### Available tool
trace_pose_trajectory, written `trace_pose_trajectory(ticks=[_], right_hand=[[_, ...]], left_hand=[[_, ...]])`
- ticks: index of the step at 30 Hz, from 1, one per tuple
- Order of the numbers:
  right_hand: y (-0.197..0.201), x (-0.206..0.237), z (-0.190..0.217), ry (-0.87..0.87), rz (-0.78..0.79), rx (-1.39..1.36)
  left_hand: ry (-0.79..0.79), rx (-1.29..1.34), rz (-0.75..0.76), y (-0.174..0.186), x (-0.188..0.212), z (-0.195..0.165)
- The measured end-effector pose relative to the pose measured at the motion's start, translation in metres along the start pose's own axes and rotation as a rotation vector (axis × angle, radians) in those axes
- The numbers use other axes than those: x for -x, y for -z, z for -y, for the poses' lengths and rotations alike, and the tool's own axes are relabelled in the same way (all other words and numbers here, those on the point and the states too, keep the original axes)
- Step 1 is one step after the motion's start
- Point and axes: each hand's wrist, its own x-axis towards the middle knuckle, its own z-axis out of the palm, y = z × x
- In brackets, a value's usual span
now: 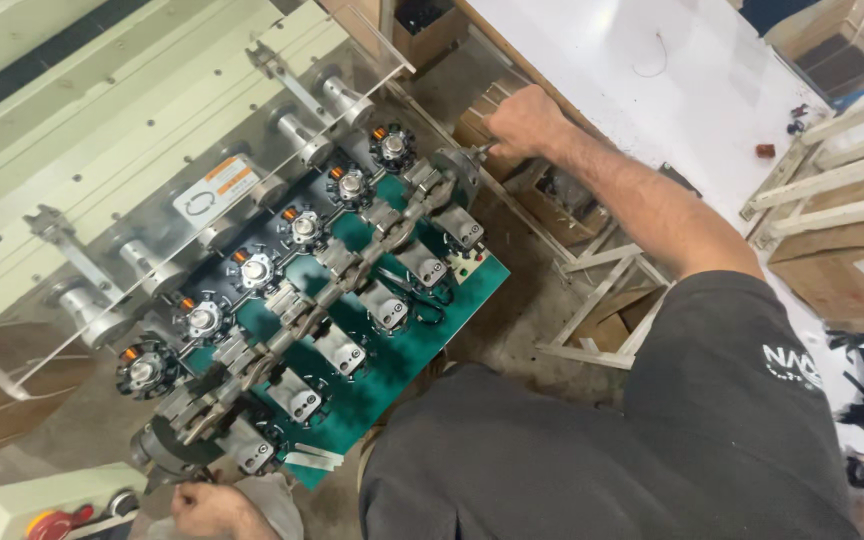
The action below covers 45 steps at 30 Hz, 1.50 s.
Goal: The person fits a black cylindrical component onto a station of a multi-spindle winding machine and operates the machine lever, then trims material with scissors. They wrap finished components in plastic film, pack them into a blue bin, and reload the machine with new parts.
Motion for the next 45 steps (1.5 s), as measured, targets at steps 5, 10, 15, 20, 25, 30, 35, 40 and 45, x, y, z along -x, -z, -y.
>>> trace_pose_trajectory(ticks=[5, 10, 15, 20, 25, 30, 35, 40, 45], right_hand=[[-0.021, 0.003, -0.001, 0.010, -0.286, -0.055], [-0.076, 0.037, 0.049, -0.133, -0.745, -0.200], [-0.132, 0.028, 0.124, -0.297, -0.929, -0.702], [-0.113, -0.023, 0.145, -0.098, -0.727, -1.580], [-0.073, -0.045, 0.137, -0.232, -0.450, -1.299], [-0.088, -0.024, 0.126, -0.358, -0.083, -0.934], [-0.139, 0.056, 0.178, 0.123, -0.476, -0.838], [-0.148, 0.065, 0.211, -0.033, -0.078, -0.609], [-0.127, 0.024, 0.220, 0.128, 0.193, -0.458]], left_hand=[[-0.104, 0.155, 0.037, -0.023, 0.015, -0.009], [0.115, 0.004, -0.184, -0.032, 0.003, -0.012], [0.167, 0.171, -0.337, -0.026, -0.003, -0.029], [0.350, 0.802, -0.254, -0.017, 0.012, -0.048], [0.641, 0.912, -0.140, -0.006, 0.028, -0.065], [0.658, 1.062, -0.062, 0.005, 0.040, -0.061], [0.807, 0.998, 0.019, 0.008, 0.097, -0.027], [0.944, 0.254, 0.183, 0.026, 0.179, 0.007], [0.807, -0.464, 0.503, 0.049, 0.207, 0.018]])
